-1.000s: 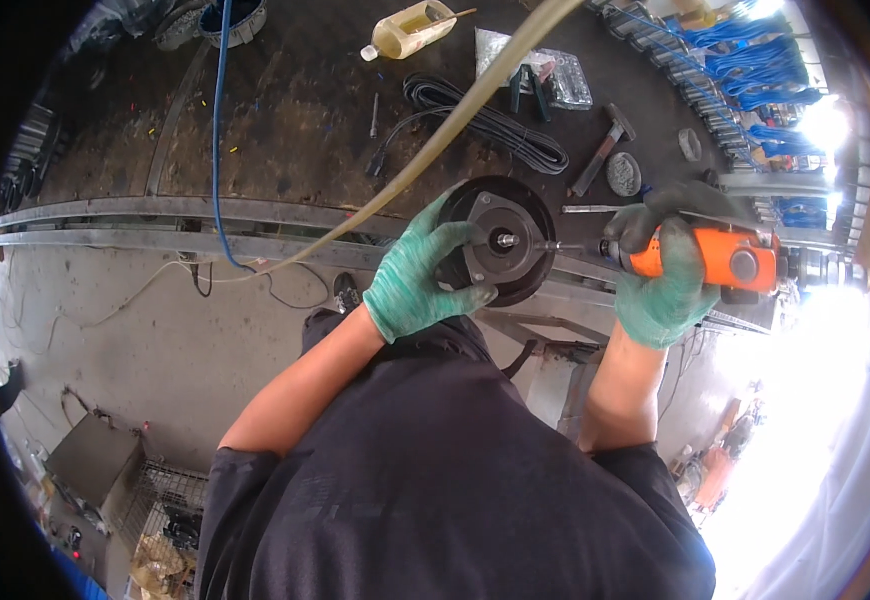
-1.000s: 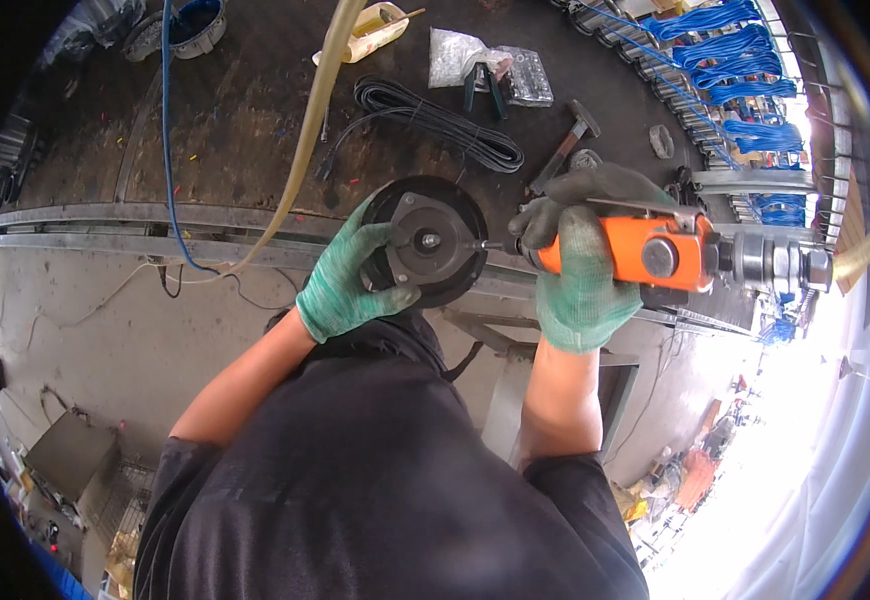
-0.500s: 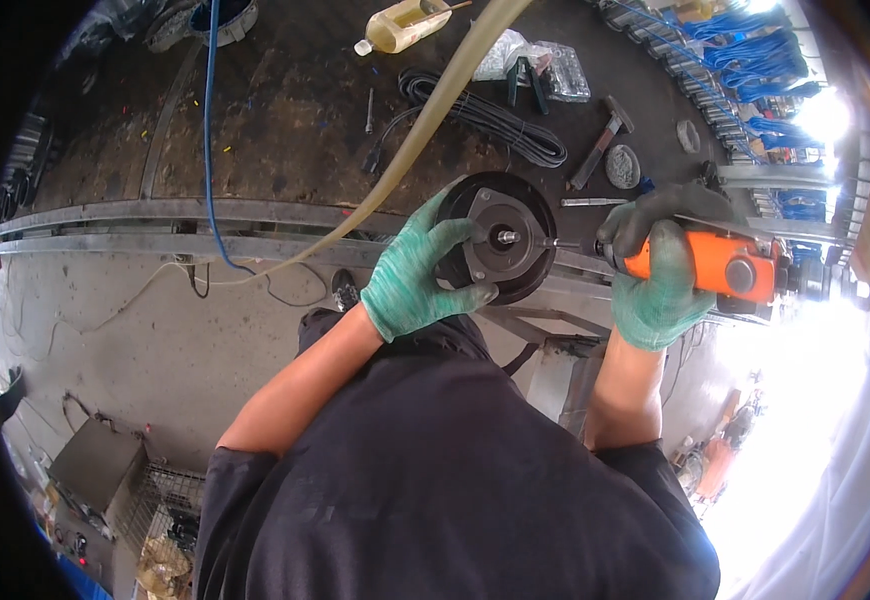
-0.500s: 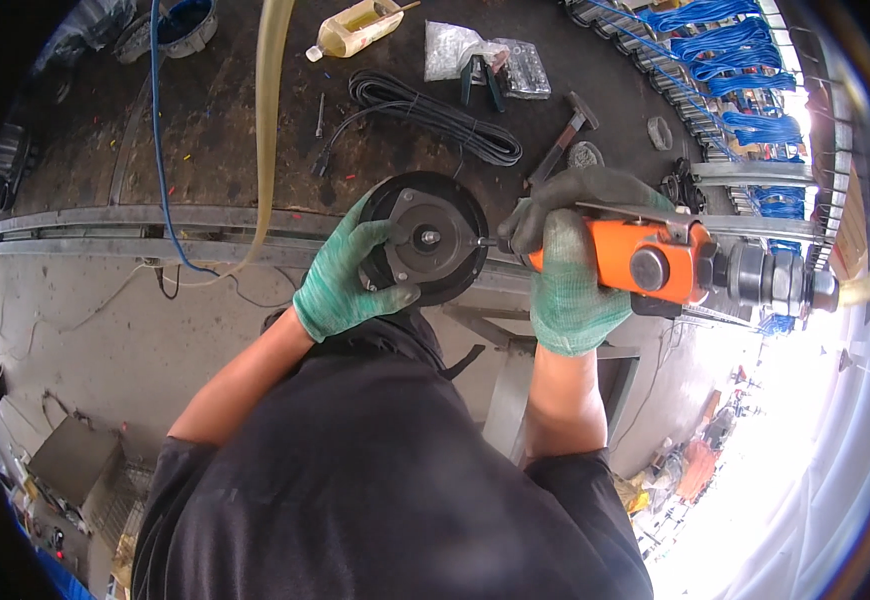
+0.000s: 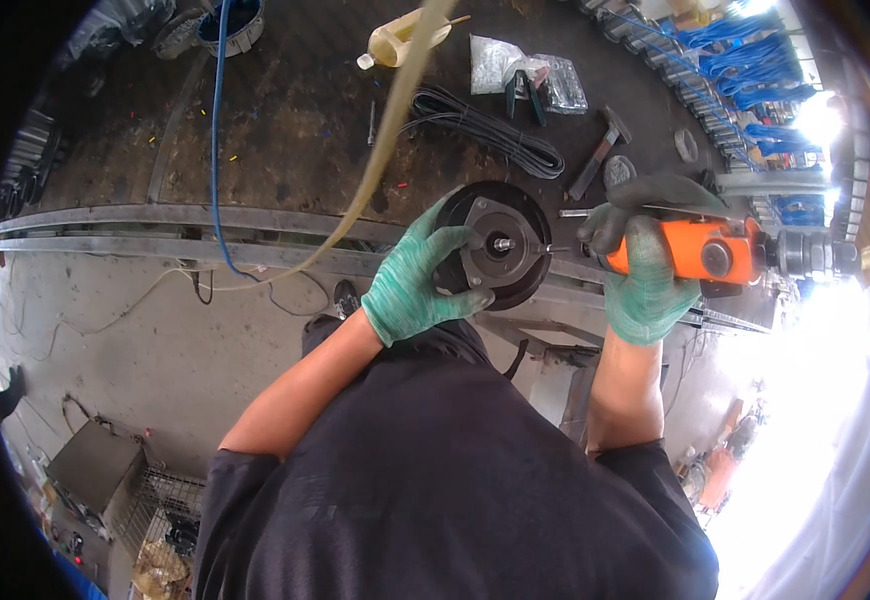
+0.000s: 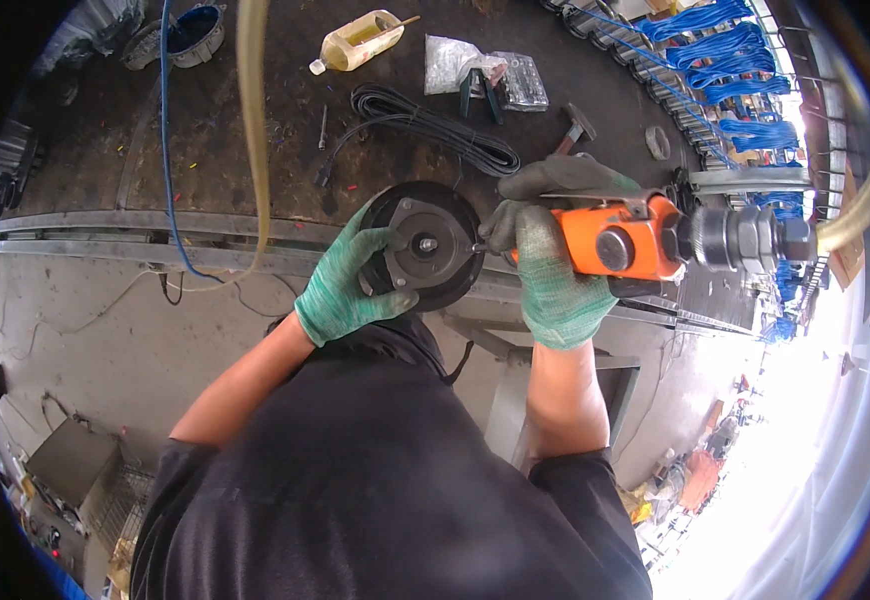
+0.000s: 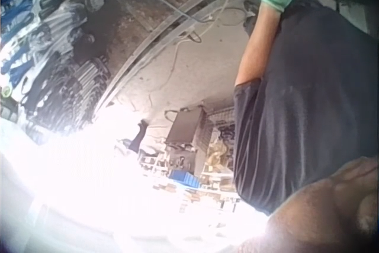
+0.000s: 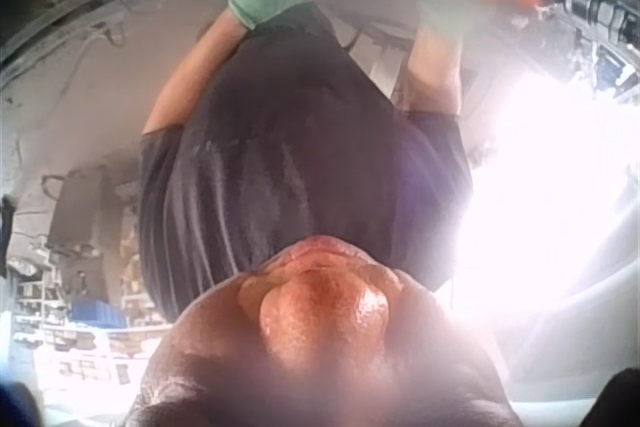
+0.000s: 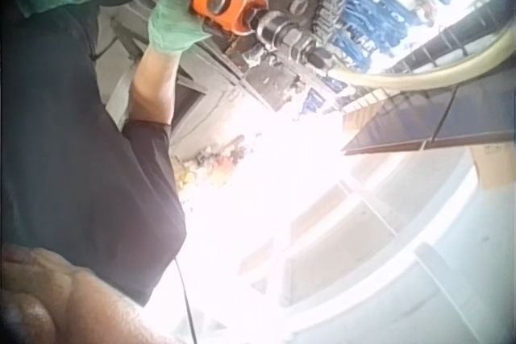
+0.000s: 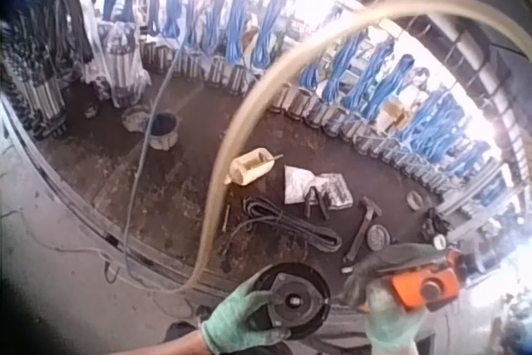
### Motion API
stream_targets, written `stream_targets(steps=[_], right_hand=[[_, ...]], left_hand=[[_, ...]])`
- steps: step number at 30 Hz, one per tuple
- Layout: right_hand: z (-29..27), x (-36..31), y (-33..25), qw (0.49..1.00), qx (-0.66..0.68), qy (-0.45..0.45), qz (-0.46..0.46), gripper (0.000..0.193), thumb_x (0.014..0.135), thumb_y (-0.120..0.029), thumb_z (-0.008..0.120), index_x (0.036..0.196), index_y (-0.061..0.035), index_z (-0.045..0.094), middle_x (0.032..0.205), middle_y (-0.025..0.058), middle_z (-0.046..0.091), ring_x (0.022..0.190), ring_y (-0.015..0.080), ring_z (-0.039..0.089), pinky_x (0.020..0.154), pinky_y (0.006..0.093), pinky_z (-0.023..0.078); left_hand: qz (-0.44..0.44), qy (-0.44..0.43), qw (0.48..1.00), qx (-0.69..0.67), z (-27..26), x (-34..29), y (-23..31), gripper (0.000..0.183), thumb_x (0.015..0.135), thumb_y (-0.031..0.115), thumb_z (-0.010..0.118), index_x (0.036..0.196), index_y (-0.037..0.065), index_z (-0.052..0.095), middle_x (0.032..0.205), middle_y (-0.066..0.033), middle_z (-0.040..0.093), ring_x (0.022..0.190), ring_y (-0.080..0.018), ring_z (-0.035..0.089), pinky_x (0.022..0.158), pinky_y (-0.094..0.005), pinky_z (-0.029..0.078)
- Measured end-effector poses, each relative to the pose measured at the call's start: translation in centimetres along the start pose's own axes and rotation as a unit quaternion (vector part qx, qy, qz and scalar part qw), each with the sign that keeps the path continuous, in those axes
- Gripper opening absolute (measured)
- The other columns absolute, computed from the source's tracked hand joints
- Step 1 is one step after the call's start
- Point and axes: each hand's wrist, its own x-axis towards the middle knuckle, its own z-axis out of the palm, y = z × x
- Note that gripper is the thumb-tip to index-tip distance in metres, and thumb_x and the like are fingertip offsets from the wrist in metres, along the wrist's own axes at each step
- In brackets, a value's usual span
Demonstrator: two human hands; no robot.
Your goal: The person applies oil to a mechanical component, wipes a metal part with a blue cloth, assembles multiple mechanical pieces together, and then uses a power tool to fasten a central bolt.
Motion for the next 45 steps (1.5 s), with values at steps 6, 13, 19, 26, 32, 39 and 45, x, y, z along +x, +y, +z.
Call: stream_targets(steps=[6, 13, 19, 26, 32, 39, 45], right_hand=[[0.1, 5.2, -5.5, 0.992, 0.051, -0.116, 0.026, 0.032, 0.086, -0.001, 0.071, 0.117, 0.0050, 0.064, 0.091, 0.0153, 0.072, 0.061, 0.0165, 0.065, 0.056, 0.0305, 0.058], [1.7, 11.4, 1.9, 0.935, -0.181, -0.281, 0.118, 0.025, 0.085, -0.010, 0.076, 0.109, -0.0026, 0.071, 0.096, 0.0090, 0.075, 0.076, 0.0177, 0.069, 0.076, 0.0318, 0.058], [5.4, 14.9, 7.8, 0.708, -0.423, -0.548, 0.140, 0.039, 0.077, -0.022, 0.075, 0.112, -0.0070, 0.068, 0.096, 0.0184, 0.072, 0.090, 0.0357, 0.070, 0.086, 0.0427, 0.054], [17.5, 14.3, 17.7, 0.597, -0.387, -0.662, -0.237, 0.035, 0.084, -0.008, 0.072, 0.118, -0.0153, 0.069, 0.114, 0.0131, 0.069, 0.106, 0.0362, 0.070, 0.087, 0.0474, 0.057], [31.4, 12.1, 22.4, 0.548, -0.338, -0.649, -0.405, 0.029, 0.093, -0.019, 0.064, 0.121, -0.0203, 0.069, 0.117, 0.0077, 0.069, 0.107, 0.0308, 0.071, 0.088, 0.0471, 0.055], [36.2, 10.6, 28.4, 0.520, -0.342, -0.652, -0.432, 0.039, 0.089, -0.020, 0.069, 0.128, -0.0236, 0.068, 0.124, 0.0029, 0.067, 0.113, 0.0286, 0.069, 0.091, 0.0466, 0.055], [30.7, 12.8, 18.5, 0.587, -0.327, -0.737, -0.074, 0.038, 0.095, -0.018, 0.065, 0.132, -0.0099, 0.067, 0.120, 0.0167, 0.073, 0.113, 0.0377, 0.069, 0.094, 0.0446, 0.054]], left_hand=[[0.031, 0.008, 0.999, -0.021, 0.5, -0.2, -0.3, 0.070, 0.074, 0.026, 0.094, 0.132, 0.007, 0.059, 0.156, -0.0250, 0.044, 0.146, -0.0423, 0.043, 0.120, -0.0469, 0.035], [-0.039, 0.040, 0.996, -0.071, 1.1, -1.1, -0.5, 0.102, 0.073, 0.035, 0.094, 0.154, 0.002, 0.042, 0.159, -0.0233, 0.042, 0.149, -0.0391, 0.040, 0.121, -0.0452, 0.035], [-0.083, 0.102, 0.983, -0.131, 2.2, -1.7, -0.1, 0.114, 0.075, 0.036, 0.092, 0.160, -0.004, 0.028, 0.161, -0.0242, 0.040, 0.148, -0.0378, 0.043, 0.122, -0.0440, 0.035], [-0.100, 0.123, 0.982, -0.103, 2.9, -2.8, -0.7, 0.115, 0.072, 0.037, 0.092, 0.160, -0.002, 0.029, 0.157, -0.0256, 0.041, 0.148, -0.0416, 0.041, 0.122, -0.0466, 0.034], [-0.098, 0.087, 0.991, -0.030, 1.8, -2.3, -0.6, 0.118, 0.064, 0.027, 0.091, 0.159, -0.001, 0.028, 0.158, -0.0232, 0.041, 0.148, -0.0396, 0.041, 0.122, -0.0467, 0.034], [-0.082, 0.077, 0.993, -0.024, 1.9, -1.6, -0.8, 0.123, 0.066, 0.040, 0.094, 0.160, -0.002, 0.027, 0.157, -0.0233, 0.042, 0.149, -0.0413, 0.038, 0.123, -0.0479, 0.030], [-0.092, 0.074, 0.991, -0.055, 1.8, -1.8, -2.2, 0.116, 0.070, 0.041, 0.091, 0.159, -0.002, 0.030, 0.158, -0.0214, 0.041, 0.149, -0.0382, 0.039, 0.124, -0.0471, 0.029]])
